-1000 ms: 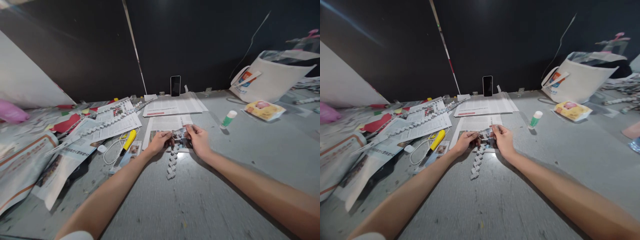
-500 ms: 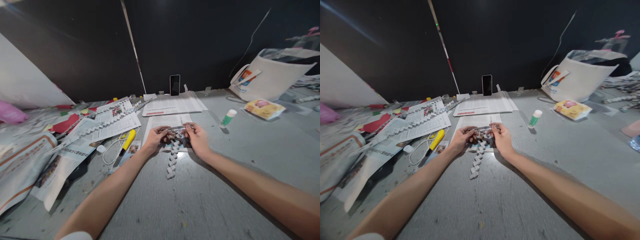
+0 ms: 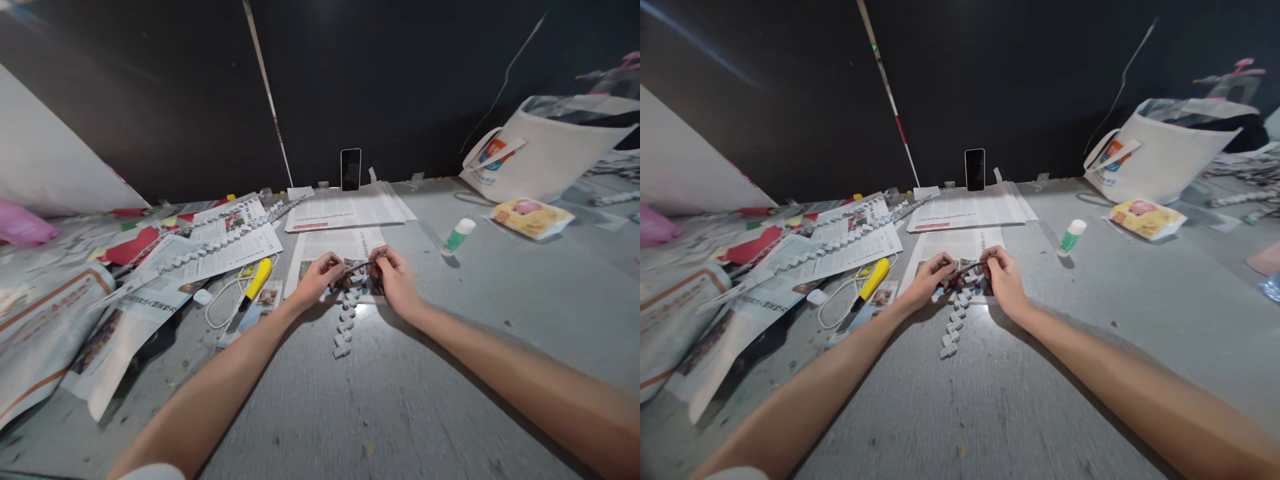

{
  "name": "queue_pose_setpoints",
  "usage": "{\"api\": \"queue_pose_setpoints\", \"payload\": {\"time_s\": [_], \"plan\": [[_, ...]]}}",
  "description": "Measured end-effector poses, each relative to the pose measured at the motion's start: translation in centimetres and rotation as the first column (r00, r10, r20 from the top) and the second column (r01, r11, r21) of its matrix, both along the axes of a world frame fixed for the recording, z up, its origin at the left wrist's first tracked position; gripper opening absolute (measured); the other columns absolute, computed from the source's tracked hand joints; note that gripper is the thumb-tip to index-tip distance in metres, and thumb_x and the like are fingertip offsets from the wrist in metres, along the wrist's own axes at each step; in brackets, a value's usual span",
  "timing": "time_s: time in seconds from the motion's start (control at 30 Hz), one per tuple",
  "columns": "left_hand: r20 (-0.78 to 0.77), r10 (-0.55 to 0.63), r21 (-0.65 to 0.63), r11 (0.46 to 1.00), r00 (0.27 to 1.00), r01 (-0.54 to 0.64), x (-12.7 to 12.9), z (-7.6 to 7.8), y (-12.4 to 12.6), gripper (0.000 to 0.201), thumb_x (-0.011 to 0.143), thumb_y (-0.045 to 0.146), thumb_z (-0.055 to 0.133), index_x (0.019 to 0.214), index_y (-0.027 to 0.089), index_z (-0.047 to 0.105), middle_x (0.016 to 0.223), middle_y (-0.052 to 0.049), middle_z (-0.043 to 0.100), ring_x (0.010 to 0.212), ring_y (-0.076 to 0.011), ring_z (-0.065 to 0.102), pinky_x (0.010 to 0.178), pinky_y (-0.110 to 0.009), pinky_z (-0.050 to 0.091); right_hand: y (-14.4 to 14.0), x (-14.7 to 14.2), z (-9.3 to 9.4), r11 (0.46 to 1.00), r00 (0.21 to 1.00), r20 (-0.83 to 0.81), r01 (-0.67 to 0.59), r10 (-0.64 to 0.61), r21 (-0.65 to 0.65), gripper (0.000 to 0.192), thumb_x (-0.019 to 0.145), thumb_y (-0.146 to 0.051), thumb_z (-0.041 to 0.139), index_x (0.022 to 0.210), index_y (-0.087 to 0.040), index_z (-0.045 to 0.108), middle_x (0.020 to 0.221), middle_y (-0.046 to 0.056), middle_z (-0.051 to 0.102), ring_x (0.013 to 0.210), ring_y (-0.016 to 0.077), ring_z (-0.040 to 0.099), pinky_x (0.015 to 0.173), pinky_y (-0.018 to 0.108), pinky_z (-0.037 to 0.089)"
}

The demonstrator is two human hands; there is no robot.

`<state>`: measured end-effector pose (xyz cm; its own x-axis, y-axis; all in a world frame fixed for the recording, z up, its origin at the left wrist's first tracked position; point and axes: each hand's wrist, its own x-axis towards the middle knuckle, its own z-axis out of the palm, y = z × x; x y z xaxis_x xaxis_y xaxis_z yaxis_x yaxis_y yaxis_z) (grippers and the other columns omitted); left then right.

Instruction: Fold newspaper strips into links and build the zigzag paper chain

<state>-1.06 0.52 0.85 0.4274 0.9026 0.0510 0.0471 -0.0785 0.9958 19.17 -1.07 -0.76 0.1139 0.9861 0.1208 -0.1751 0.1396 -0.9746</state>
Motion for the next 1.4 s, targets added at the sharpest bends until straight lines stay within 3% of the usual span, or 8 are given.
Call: {"api": "queue_pose_setpoints", "payload": {"time_s": [0.1, 0.27, 0.53, 0.73, 0.93, 1.17, 1.4], "plan": [[-0.101, -0.04, 0.041, 0.998, 0.994, 0.045, 0.4, 0.2, 0.0, 0.04, 0.094, 0.056, 0.066, 0.098, 0.017, 0.066, 0.075, -0.002, 0.065, 0.067, -0.0131, 0.058, 0.065, -0.026, 0.043, -0.5, -0.2, 0.8, 0.998, 0.996, 0.067, -0.064, 0.062, 0.027, 0.007, 0.087, -0.029, 0.058, 0.084, -0.024, 0.063, 0.061, -0.004, 0.054, 0.057, 0.0129, 0.047, 0.053, 0.025, 0.035], [-0.149, -0.134, 0.004, 0.991, 0.98, 0.136, 0.4, 0.3, -0.1, 0.047, 0.097, 0.061, 0.062, 0.088, 0.016, 0.067, 0.069, -0.002, 0.06, 0.062, -0.0123, 0.056, 0.063, -0.027, 0.042, -0.7, -0.2, 1.1, 0.995, 0.992, 0.074, -0.104, 0.103, 0.011, 0.01, 0.087, -0.033, 0.06, 0.086, -0.024, 0.063, 0.064, -0.002, 0.058, 0.057, 0.0137, 0.047, 0.053, 0.026, 0.035], [-0.141, -0.081, 0.047, 0.995, 0.987, 0.088, 0.4, 0.1, -0.2, 0.046, 0.096, 0.06, 0.064, 0.096, 0.014, 0.07, 0.067, 0.001, 0.056, 0.059, -0.0104, 0.051, 0.058, -0.025, 0.039, -0.6, -0.3, 1.3, 0.985, 0.984, 0.039, -0.172, 0.172, 0.007, 0.04, 0.086, -0.059, 0.075, 0.105, -0.024, 0.069, 0.066, -0.004, 0.058, 0.061, 0.0143, 0.051, 0.058, 0.026, 0.041], [-0.14, -0.05, 0.044, 0.997, 0.989, 0.057, 0.3, 0.6, -0.6, 0.045, 0.095, 0.059, 0.066, 0.091, 0.014, 0.07, 0.067, -0.001, 0.058, 0.058, -0.0099, 0.051, 0.056, -0.024, 0.039, -0.7, -0.4, 1.7, 0.968, 0.96, 0.128, -0.251, 0.25, -0.004, 0.051, 0.088, -0.073, 0.069, 0.087, -0.022, 0.076, 0.067, 0.002, 0.058, 0.063, 0.0148, 0.052, 0.063, 0.03, 0.05], [-0.117, -0.085, 0.045, 0.995, 0.989, 0.091, 0.1, 0.5, -0.7, 0.046, 0.096, 0.058, 0.066, 0.1, 0.013, 0.071, 0.07, -0.002, 0.061, 0.056, -0.0096, 0.052, 0.056, -0.025, 0.038, -0.6, -0.1, 1.2, 0.968, 0.951, 0.191, -0.252, 0.245, 0.014, 0.053, 0.089, -0.075, 0.066, 0.08, -0.023, 0.077, 0.062, 0.0, 0.051, 0.06, 0.0143, 0.046, 0.059, 0.029, 0.044], [-0.197, -0.096, 0.091, 0.989, 0.976, 0.116, 0.2, 0.0, -0.5, 0.051, 0.098, 0.063, 0.059, 0.086, 0.014, 0.069, 0.069, -0.003, 0.06, 0.055, -0.0094, 0.048, 0.052, -0.025, 0.033, -0.7, -0.3, 1.4, 0.95, 0.939, 0.157, -0.313, 0.307, 0.01, 0.05, 0.091, -0.07, 0.067, 0.097, -0.022, 0.083, 0.064, 0.001, 0.052, 0.061, 0.0155, 0.046, 0.06, 0.031, 0.043], [-0.181, -0.127, 0.069, 0.988, 0.975, 0.141, 0.2, 0.0, -0.5, 0.051, 0.099, 0.063, 0.057, 0.082, 0.015, 0.064, 0.065, -0.001, 0.054, 0.053, -0.0094, 0.044, 0.053, -0.027, 0.032, -0.7, -0.4, 1.6, 0.954, 0.943, 0.159, -0.299, 0.293, 0.014, 0.052, 0.087, -0.072, 0.068, 0.09, -0.022, 0.081, 0.062, -0.002, 0.043, 0.059, 0.0137, 0.038, 0.056, 0.029, 0.034]]}}
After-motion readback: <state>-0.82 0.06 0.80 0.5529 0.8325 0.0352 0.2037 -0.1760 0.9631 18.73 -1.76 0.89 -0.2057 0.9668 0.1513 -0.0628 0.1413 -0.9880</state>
